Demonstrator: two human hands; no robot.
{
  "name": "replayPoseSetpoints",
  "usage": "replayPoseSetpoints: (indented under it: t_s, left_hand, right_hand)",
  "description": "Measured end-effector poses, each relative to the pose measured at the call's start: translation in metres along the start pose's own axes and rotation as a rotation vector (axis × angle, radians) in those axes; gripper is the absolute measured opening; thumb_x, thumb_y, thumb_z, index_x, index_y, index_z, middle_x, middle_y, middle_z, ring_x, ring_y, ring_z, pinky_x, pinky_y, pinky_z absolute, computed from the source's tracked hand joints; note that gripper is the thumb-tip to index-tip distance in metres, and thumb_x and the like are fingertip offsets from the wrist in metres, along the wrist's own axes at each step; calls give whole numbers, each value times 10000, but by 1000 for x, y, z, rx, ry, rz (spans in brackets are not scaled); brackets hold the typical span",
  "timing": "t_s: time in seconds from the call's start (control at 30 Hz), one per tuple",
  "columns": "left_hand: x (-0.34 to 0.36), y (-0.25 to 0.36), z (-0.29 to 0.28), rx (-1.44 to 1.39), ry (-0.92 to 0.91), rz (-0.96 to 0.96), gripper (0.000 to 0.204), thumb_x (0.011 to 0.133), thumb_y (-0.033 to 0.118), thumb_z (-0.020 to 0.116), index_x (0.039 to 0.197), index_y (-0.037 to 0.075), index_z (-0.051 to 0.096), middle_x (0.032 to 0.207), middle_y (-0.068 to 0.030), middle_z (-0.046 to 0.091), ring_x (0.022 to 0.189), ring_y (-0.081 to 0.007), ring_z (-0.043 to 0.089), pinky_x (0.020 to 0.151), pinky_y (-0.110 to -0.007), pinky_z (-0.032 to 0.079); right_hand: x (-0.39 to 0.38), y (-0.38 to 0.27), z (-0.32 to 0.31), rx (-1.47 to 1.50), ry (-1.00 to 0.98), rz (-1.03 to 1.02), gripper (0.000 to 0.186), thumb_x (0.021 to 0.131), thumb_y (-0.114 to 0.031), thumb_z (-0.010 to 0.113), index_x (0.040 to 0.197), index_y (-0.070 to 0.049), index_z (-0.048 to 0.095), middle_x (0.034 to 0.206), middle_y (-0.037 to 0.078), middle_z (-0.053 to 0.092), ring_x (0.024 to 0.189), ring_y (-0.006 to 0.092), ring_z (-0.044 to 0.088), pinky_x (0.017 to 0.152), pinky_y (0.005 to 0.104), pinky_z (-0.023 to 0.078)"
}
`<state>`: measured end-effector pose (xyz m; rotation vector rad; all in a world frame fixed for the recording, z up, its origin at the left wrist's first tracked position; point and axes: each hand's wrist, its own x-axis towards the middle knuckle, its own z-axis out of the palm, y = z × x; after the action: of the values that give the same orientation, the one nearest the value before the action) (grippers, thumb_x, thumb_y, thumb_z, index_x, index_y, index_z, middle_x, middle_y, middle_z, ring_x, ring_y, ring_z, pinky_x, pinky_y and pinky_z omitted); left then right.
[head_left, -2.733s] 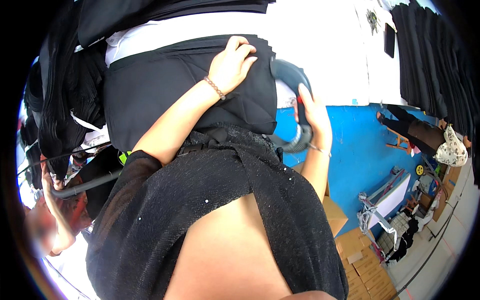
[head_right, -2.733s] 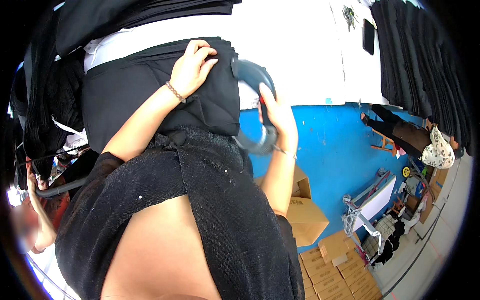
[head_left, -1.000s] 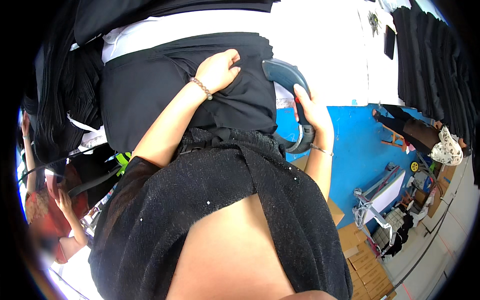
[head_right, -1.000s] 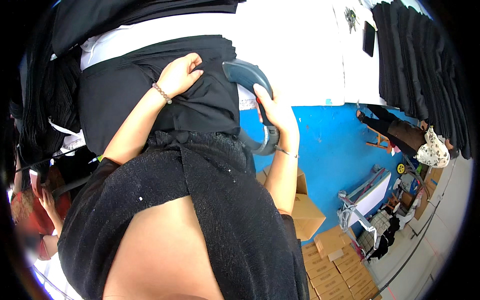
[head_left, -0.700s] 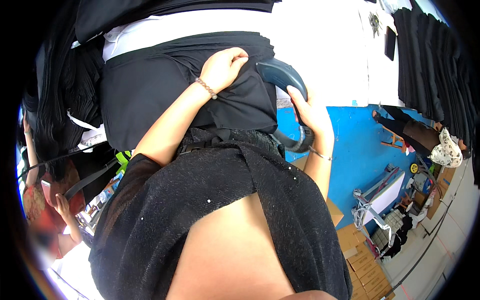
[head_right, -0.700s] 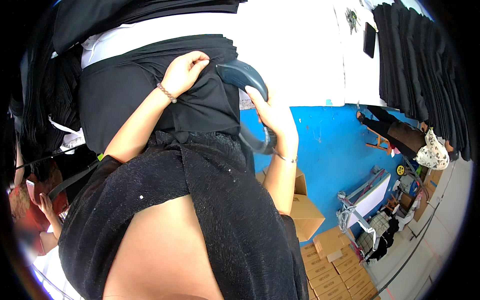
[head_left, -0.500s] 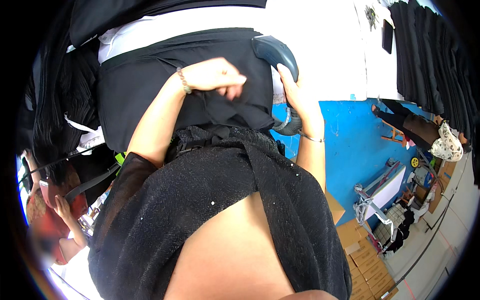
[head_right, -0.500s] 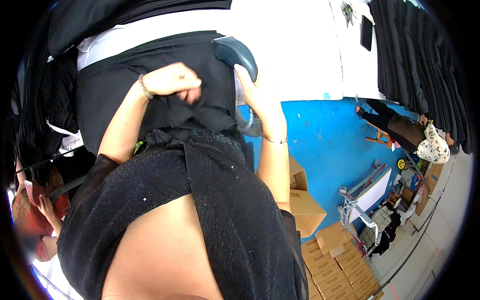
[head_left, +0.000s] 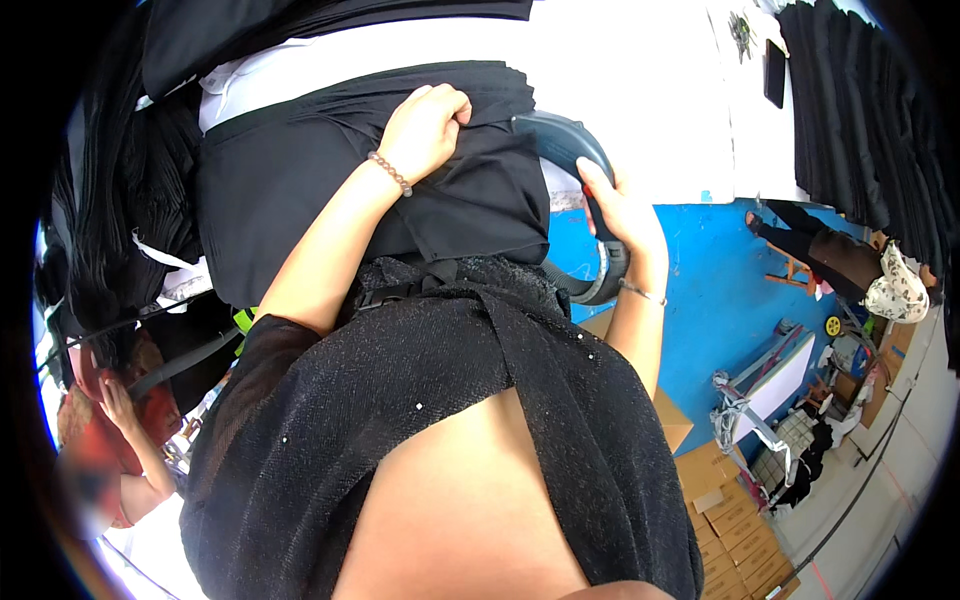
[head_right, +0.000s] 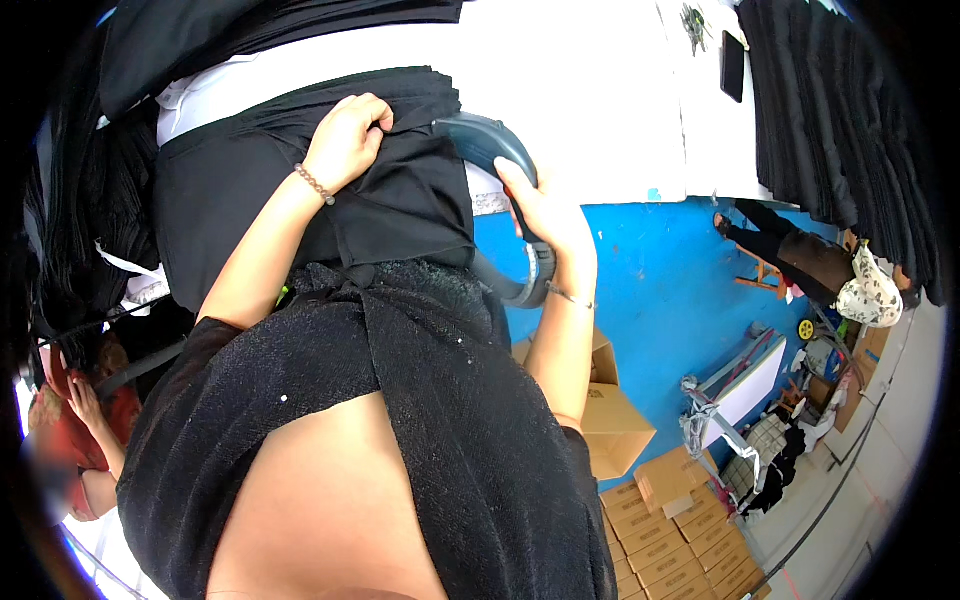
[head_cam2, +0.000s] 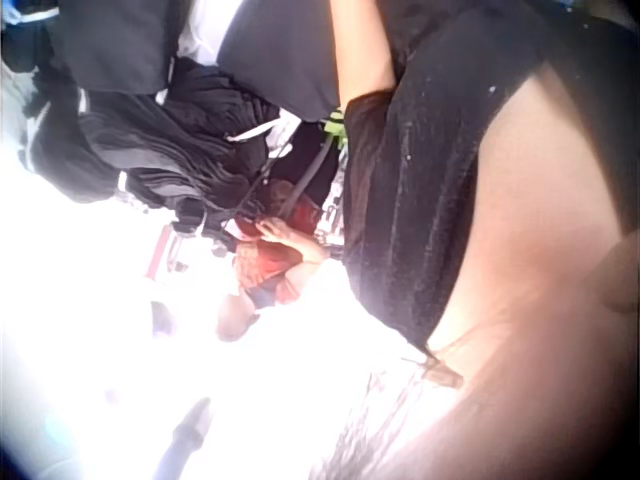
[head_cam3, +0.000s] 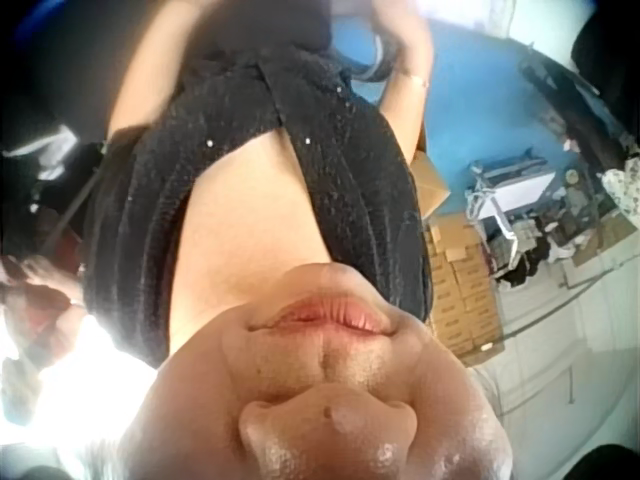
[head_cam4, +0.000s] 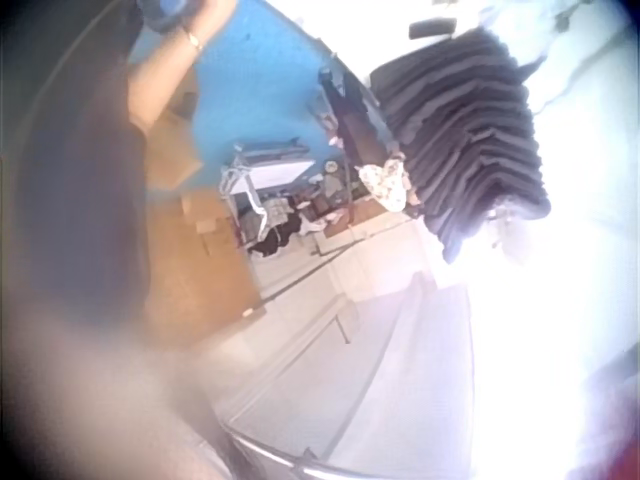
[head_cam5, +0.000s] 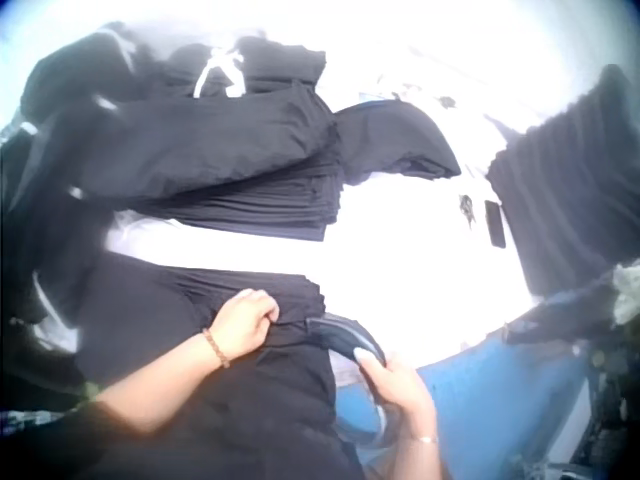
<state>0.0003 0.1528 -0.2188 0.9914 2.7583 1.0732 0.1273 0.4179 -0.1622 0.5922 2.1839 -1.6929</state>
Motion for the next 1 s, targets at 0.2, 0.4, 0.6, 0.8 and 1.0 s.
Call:
replayPoseSetpoints:
  t_s: [0.2, 0.4, 0.6, 0.8, 1.0]
  left_hand:
    - [9, -5, -31, -261, -690, 22, 156, 867, 101, 630, 741, 10, 621, 692, -111, 634, 680, -316, 637, 676, -401, 510]
    - [6, -10, -12, 153, -86, 95, 315, 929, 346, 717, 845, 52, 643, 808, -132, 661, 708, -318, 654, 655, -427, 513]
    - [14, -3, 26, 181, 158, 222, 216, 857, 232, 743, 993, 97, 643, 916, -69, 623, 878, -291, 627, 784, -392, 515]
    - [0, 8, 25, 0, 118, 71, 251, 842, 253, 788, 983, 83, 670, 888, -57, 628, 865, -276, 629, 777, -379, 518]
    - [14, 18, 32, -115, 193, -99, 200, 748, 200, 863, 837, 101, 714, 854, -46, 631, 892, -242, 624, 829, -385, 496]
  right_hand:
    - [30, -12, 24, -90, 214, -30, 438, 996, -408, 652, 865, 10, 655, 631, 41, 597, 532, 157, 603, 509, 330, 454]
    - [18, -2, -2, -51, 42, 10, 490, 1008, -440, 630, 829, 16, 640, 627, 60, 594, 461, 158, 564, 495, 344, 465]
    - [23, -2, 10, -154, 132, -121, 493, 1007, -462, 620, 851, 5, 649, 618, 60, 584, 463, 146, 543, 491, 329, 461]
    - [2, 5, 1, -22, 13, 24, 469, 1013, -453, 622, 821, -25, 613, 568, 18, 533, 452, 117, 535, 445, 293, 436]
    - [-4, 5, 2, 63, -2, 48, 451, 1004, -443, 628, 852, -18, 617, 577, 32, 544, 430, 131, 525, 422, 302, 429]
